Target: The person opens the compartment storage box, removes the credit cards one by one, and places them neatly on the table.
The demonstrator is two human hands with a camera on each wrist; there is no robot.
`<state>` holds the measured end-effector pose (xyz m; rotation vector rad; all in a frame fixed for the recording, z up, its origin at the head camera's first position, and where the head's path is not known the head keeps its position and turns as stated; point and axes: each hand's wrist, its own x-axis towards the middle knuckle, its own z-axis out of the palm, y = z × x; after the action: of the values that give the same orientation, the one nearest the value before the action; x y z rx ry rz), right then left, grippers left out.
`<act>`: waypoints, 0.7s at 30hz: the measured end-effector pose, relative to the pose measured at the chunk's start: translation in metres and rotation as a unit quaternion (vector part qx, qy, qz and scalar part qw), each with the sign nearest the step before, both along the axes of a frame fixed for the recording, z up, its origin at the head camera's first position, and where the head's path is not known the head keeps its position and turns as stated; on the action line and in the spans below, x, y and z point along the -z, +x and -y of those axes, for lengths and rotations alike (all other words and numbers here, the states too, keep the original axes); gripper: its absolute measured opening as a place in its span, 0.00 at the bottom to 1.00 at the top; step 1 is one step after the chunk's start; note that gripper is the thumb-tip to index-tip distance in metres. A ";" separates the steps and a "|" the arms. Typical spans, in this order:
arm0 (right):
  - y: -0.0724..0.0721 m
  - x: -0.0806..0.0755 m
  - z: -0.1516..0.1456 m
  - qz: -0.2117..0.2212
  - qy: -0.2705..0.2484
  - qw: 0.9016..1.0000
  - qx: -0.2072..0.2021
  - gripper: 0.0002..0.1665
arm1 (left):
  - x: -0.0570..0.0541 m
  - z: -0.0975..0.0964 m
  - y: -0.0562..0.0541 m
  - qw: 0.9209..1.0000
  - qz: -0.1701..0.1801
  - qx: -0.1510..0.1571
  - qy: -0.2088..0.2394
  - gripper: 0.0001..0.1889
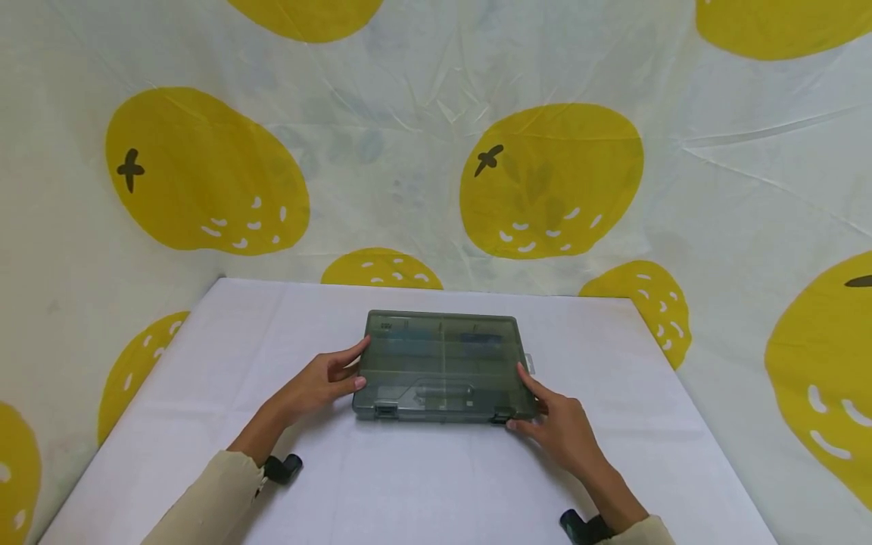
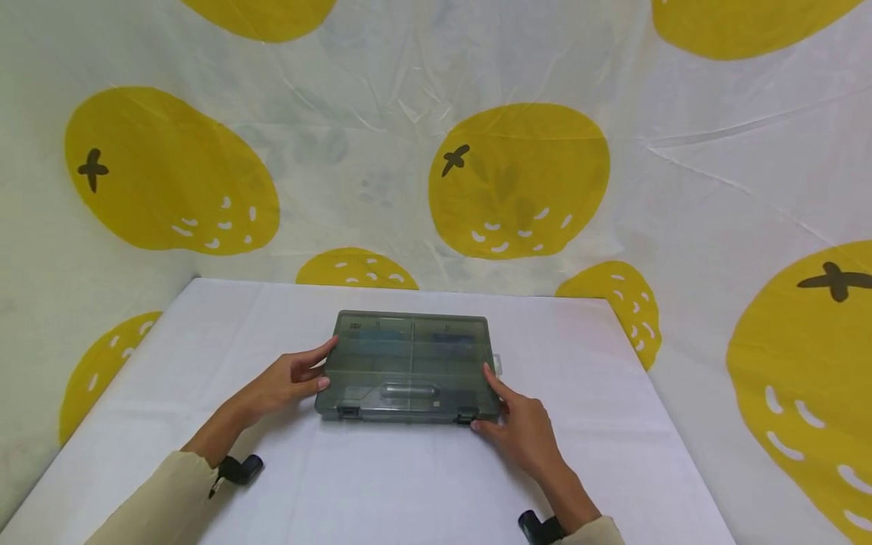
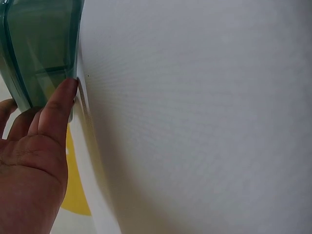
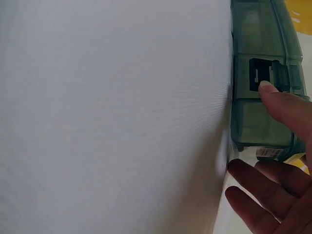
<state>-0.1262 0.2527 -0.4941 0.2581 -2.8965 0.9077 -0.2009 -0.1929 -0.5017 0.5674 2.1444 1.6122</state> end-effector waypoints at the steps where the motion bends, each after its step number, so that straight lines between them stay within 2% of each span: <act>1: 0.001 -0.001 0.001 -0.004 0.009 1.000 0.003 0.60 | 0.000 0.000 0.000 1.000 0.000 0.000 -0.001 0.43; 5: 0.006 -0.009 0.002 -0.024 0.057 0.998 0.028 0.57 | -0.001 0.000 0.000 1.000 -0.002 0.002 -0.003 0.43; 10: 0.014 -0.024 0.004 -0.026 0.094 0.994 0.053 0.52 | -0.002 -0.001 0.000 1.000 0.001 0.001 -0.005 0.43; 16: 0.021 -0.038 0.010 -0.062 0.076 0.994 0.052 0.51 | -0.002 0.000 0.000 1.000 0.003 0.000 -0.008 0.43; 21: 0.019 -0.042 0.026 -0.090 0.036 0.995 0.015 0.52 | -0.002 0.000 0.000 1.000 0.005 -0.003 -0.007 0.43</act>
<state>-0.1076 0.2265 -0.4516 0.2851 -2.7618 0.7358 -0.2009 -0.1931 -0.4994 0.5484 2.1507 1.5985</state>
